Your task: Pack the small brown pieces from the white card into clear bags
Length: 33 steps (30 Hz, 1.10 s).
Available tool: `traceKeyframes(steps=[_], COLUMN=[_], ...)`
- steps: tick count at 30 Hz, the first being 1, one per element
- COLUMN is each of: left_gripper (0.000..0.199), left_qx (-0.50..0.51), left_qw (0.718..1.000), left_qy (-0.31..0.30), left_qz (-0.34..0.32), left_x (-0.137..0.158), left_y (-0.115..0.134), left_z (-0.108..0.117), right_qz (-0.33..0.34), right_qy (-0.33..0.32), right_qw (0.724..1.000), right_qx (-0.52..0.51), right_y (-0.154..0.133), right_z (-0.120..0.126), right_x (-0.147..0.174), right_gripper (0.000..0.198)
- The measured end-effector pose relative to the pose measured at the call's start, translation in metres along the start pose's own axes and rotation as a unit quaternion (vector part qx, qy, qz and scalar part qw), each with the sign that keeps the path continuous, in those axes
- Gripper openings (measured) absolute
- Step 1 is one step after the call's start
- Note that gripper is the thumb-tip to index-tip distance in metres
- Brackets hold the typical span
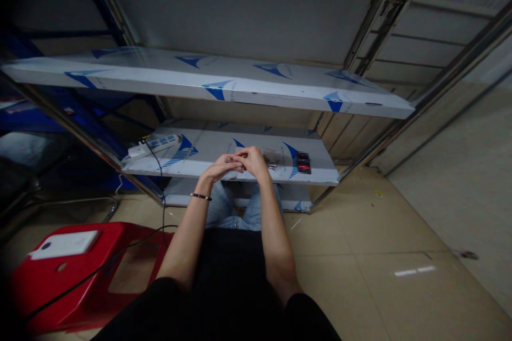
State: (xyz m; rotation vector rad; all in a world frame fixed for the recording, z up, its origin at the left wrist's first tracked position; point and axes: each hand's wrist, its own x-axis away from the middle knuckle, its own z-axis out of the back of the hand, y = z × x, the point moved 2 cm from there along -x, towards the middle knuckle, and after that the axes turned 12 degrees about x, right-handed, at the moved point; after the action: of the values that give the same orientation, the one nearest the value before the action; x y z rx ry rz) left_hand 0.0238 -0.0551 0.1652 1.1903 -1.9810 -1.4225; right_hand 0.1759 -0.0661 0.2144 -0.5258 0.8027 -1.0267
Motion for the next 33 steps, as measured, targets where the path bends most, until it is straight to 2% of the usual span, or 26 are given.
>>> traceKeyframes(steps=[4, 8, 11, 13, 15, 18, 22, 26, 30, 33], left_gripper=[0.040, 0.029, 0.026, 0.028, 0.029, 0.030, 0.033, 0.036, 0.050, 0.055], left_qx=[0.029, 0.098, 0.190, 0.248, 0.274, 0.251, 0.201, 0.144, 0.074, 0.037], left_qw=[0.999, 0.993, 0.971, 0.948, 0.934, 0.936, 0.950, 0.964, 0.978, 0.980], left_qy=[0.015, 0.040, 0.092, 0.136, 0.167, 0.183, 0.161, 0.139, 0.121, 0.147], left_qz=[-0.005, -0.053, -0.111, -0.145, -0.160, -0.165, -0.176, -0.175, -0.154, -0.126], left_x=[0.002, 0.001, 0.002, 0.005, 0.007, 0.007, 0.002, -0.004, -0.005, -0.003], left_y=[-0.001, 0.009, 0.016, 0.019, 0.021, 0.025, 0.030, 0.032, 0.030, 0.025], left_z=[0.005, 0.008, 0.015, 0.022, 0.028, 0.029, 0.017, 0.002, -0.004, 0.002], right_qz=[0.015, 0.042, 0.026, -0.006, -0.022, -0.022, -0.032, 0.000, -0.009, -0.039], right_qy=[-0.031, 0.046, 0.088, 0.058, -0.021, -0.135, -0.137, -0.169, -0.128, -0.063], right_qw=[0.999, 0.997, 0.994, 0.996, 0.997, 0.982, 0.972, 0.965, 0.964, 0.963], right_qx=[-0.007, -0.049, -0.055, -0.061, -0.075, -0.127, -0.188, -0.199, -0.232, -0.259], right_y=[-0.002, -0.005, 0.001, 0.009, 0.017, 0.022, 0.022, 0.019, 0.022, 0.029], right_z=[-0.003, 0.001, -0.001, -0.009, -0.019, -0.030, -0.028, -0.029, -0.033, -0.031], right_x=[0.000, -0.004, -0.006, -0.007, -0.007, -0.006, -0.005, -0.003, -0.004, -0.006], right_gripper=[0.025, 0.027, 0.035, 0.034, 0.033, 0.041, 0.044, 0.038, 0.037, 0.038])
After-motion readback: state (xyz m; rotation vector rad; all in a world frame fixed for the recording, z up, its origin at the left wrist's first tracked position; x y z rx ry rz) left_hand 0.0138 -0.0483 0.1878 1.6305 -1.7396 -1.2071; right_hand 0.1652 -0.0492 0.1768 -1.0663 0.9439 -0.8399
